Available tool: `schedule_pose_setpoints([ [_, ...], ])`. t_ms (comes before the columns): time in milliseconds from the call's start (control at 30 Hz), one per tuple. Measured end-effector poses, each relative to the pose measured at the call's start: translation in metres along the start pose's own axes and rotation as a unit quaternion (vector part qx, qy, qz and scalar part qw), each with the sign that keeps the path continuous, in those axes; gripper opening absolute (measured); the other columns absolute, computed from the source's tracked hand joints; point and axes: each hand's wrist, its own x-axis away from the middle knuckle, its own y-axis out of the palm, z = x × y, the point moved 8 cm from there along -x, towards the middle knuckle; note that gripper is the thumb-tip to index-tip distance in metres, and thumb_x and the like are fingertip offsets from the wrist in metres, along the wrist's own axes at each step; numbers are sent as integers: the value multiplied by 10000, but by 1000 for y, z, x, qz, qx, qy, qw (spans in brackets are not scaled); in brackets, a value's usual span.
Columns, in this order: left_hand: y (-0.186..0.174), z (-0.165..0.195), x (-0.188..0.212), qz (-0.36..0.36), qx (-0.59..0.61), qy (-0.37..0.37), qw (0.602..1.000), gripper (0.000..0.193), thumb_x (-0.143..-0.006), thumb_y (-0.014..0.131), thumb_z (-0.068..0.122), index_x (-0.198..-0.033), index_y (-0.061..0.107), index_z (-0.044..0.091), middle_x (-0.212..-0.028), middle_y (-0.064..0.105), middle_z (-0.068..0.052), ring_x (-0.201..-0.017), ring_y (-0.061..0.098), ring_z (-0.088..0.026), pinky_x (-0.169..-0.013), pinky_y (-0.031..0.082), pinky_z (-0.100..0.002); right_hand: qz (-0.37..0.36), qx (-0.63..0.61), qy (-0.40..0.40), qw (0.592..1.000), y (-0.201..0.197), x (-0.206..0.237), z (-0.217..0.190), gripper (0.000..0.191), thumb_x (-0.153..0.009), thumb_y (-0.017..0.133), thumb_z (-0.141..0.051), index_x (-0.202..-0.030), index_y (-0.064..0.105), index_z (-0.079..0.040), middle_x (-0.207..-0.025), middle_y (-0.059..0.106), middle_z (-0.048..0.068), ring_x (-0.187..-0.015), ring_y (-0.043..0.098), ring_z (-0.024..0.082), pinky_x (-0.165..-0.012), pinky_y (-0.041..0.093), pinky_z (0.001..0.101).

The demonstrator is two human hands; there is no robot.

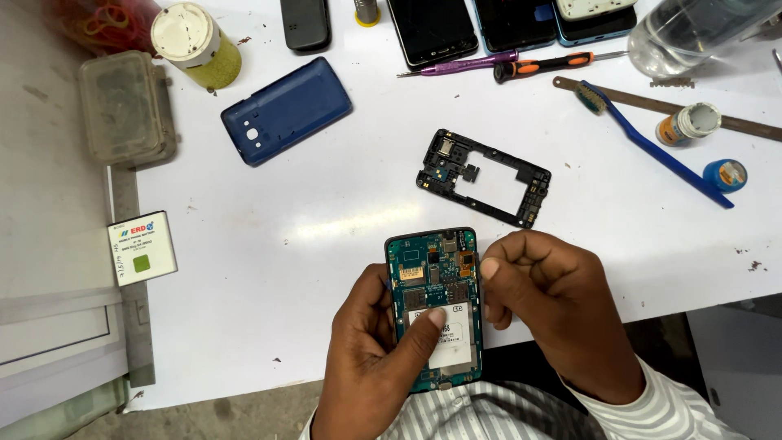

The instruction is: The person sits at a repair workbench and disassembles a mobile phone by hand. They remove the back cover and internal frame, then work on the exposed circuit board and battery compartment, holding the phone chassis and board in both hands while separating components.

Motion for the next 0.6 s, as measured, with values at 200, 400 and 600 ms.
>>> schedule_pose_setpoints([
  [200, 1, 0, 0, 0, -2, 2, 1000, 323, -896, 665, -10, -1205, 572, -31, -966, 766, -153, -830, 751, -123, -709, 645, -293, 14, 14, 2, 1000, 0, -1, -2, 180, -933, 692, -134, -919, 723, 43, -598, 683, 67, -519, 608, 106, -476, 502, 269],
  [400, 1, -1, 2, 23, -22, 8, 999, 305, -889, 663, -27, -1185, 586, -29, -937, 747, -102, -803, 713, -76, -677, 599, -252, 59, 81, -5, 995, -1, 0, -6, 160, -891, 719, -110, -949, 762, 32, -638, 748, 70, -534, 645, 77, -481, 515, 235],
  [600, 2, 0, 2, 21, -60, 13, 998, 284, -893, 669, 7, -1168, 602, -17, -895, 752, -99, -758, 718, -67, -638, 593, -237, 80, 147, -26, 986, -1, 0, -9, 119, -872, 737, -91, -897, 757, 24, -636, 747, 52, -533, 614, 50, -468, 460, 209],
])
